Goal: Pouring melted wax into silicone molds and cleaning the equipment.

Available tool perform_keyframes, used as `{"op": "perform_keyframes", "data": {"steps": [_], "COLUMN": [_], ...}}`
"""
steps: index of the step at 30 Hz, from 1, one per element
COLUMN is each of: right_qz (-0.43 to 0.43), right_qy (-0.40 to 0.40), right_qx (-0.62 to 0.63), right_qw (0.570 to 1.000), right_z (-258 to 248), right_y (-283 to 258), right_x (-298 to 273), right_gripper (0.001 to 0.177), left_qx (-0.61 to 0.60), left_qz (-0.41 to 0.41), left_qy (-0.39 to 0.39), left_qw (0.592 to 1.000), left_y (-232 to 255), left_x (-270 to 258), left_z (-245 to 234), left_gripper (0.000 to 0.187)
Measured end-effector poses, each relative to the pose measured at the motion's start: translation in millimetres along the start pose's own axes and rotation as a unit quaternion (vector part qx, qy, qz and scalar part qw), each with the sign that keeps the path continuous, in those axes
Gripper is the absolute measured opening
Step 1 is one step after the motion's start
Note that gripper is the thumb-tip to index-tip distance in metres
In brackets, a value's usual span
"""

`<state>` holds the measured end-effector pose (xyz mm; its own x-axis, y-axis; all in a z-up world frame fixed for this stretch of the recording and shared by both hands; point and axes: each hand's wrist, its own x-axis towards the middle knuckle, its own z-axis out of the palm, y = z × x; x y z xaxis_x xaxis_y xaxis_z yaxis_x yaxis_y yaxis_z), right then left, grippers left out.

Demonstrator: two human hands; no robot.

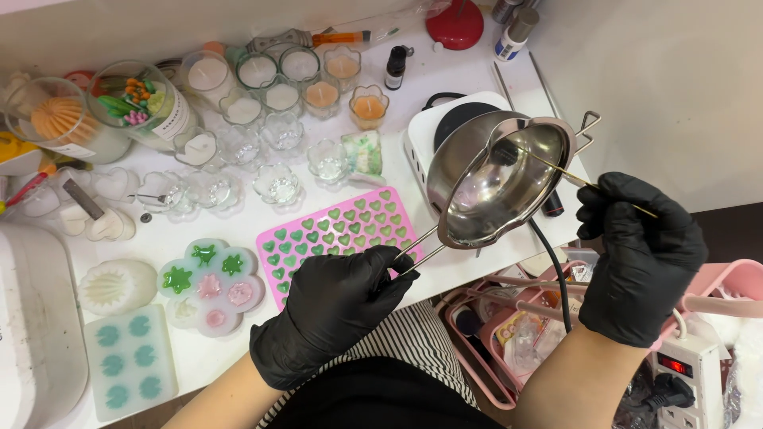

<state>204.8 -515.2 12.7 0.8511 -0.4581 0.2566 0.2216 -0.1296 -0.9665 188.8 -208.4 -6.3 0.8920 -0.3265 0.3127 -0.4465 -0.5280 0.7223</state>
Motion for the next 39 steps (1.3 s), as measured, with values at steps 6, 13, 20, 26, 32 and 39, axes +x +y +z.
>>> {"op": "perform_keyframes", "data": {"steps": [6, 13, 20, 26, 32, 39], "right_qz": [0.039, 0.031, 0.036, 0.007, 0.007, 0.005], "right_qy": [-0.108, -0.069, -0.077, -0.085, -0.114, -0.123], "right_qx": [-0.064, -0.053, -0.061, -0.070, -0.070, -0.055], "right_qw": [0.991, 0.996, 0.995, 0.994, 0.991, 0.991], "right_z": [-4, 7, 9, 6, 10, 38], "right_y": [-1, -8, -8, 3, 3, -3], "right_x": [-1, -3, -3, -7, -8, -19], "right_gripper": [0.017, 0.011, 0.012, 0.012, 0.015, 0.012], "left_qx": [-0.011, -0.034, -0.041, -0.047, -0.038, -0.045], "left_qz": [-0.027, -0.035, -0.066, -0.060, -0.074, -0.061], "left_qy": [-0.015, -0.046, -0.047, -0.036, -0.030, 0.014], "left_qw": [0.999, 0.998, 0.996, 0.996, 0.996, 0.997], "left_y": [0, -4, -9, -13, -13, -25], "left_x": [-9, -18, -24, -30, -36, -69], "left_z": [-9, -12, -13, -16, -21, -35], "left_gripper": [0.021, 0.017, 0.018, 0.020, 0.021, 0.025]}}
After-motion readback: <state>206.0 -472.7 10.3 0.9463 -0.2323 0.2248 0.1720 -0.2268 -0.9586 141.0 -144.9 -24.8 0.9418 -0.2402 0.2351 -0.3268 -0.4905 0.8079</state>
